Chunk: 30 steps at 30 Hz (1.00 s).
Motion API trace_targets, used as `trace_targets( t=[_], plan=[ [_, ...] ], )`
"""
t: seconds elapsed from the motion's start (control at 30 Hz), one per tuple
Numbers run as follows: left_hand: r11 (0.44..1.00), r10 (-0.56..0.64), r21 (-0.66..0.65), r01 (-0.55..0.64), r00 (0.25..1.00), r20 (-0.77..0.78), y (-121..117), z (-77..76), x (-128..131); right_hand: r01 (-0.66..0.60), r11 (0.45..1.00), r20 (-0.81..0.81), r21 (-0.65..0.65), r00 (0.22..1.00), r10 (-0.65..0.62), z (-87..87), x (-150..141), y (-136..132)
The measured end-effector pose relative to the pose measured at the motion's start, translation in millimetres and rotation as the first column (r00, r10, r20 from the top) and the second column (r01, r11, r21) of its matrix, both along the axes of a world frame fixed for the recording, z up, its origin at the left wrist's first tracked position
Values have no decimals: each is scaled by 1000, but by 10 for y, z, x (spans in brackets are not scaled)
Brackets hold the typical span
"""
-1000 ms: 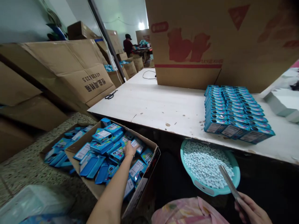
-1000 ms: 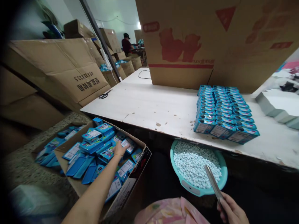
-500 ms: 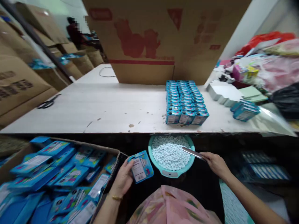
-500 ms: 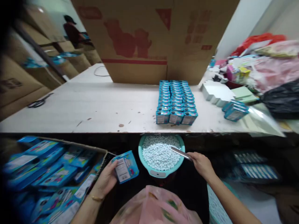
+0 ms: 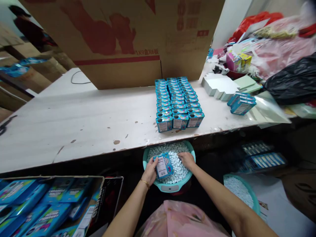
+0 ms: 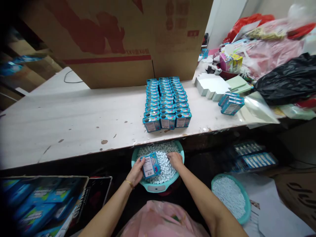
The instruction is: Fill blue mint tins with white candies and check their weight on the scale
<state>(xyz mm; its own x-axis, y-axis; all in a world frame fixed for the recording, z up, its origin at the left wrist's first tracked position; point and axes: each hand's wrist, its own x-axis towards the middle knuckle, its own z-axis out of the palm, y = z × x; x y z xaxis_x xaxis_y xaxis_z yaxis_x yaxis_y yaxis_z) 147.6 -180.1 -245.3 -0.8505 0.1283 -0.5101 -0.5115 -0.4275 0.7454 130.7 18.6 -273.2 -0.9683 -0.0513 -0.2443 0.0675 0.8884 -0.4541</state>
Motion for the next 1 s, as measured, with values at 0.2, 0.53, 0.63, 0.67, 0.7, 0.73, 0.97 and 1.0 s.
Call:
trace_targets(
  t=[0.2, 0.53, 0.63, 0.67, 0.7, 0.73, 0.97, 1.0],
  plan=[
    [962, -109, -269, 53, 974, -199, -426, 266, 87, -44, 982, -5, -182, 999, 44, 36, -48, 168],
    [635, -504, -772, 38, 777, -376, -472, 374, 8, -236, 937, -61, -256, 972, 228, 789, -154, 214],
    [581, -552, -814, 3, 736, -391, -343, 408, -15, -330, 935, -50, -135, 944, 326, 1099, -197, 131],
    [566, -564, -825, -7, 727, -393, -307, 427, -20, -360, 930, -47, -77, 933, 357, 1197, -211, 97],
    [551, -575, -834, -15, 718, -392, -276, 446, -25, -388, 922, -42, -13, 921, 387, 1291, -223, 62],
    [537, -584, -843, -21, 712, -390, -250, 464, -30, -412, 910, -33, 56, 910, 414, 1381, -234, 24],
    [463, -625, -886, -38, 694, -357, -168, 471, -61, -503, 754, 63, 421, 846, 529, 1870, -216, -332],
    [465, -624, -885, -38, 694, -358, -165, 463, -60, -507, 742, 65, 439, 841, 537, 1911, -208, -390]
  ],
)
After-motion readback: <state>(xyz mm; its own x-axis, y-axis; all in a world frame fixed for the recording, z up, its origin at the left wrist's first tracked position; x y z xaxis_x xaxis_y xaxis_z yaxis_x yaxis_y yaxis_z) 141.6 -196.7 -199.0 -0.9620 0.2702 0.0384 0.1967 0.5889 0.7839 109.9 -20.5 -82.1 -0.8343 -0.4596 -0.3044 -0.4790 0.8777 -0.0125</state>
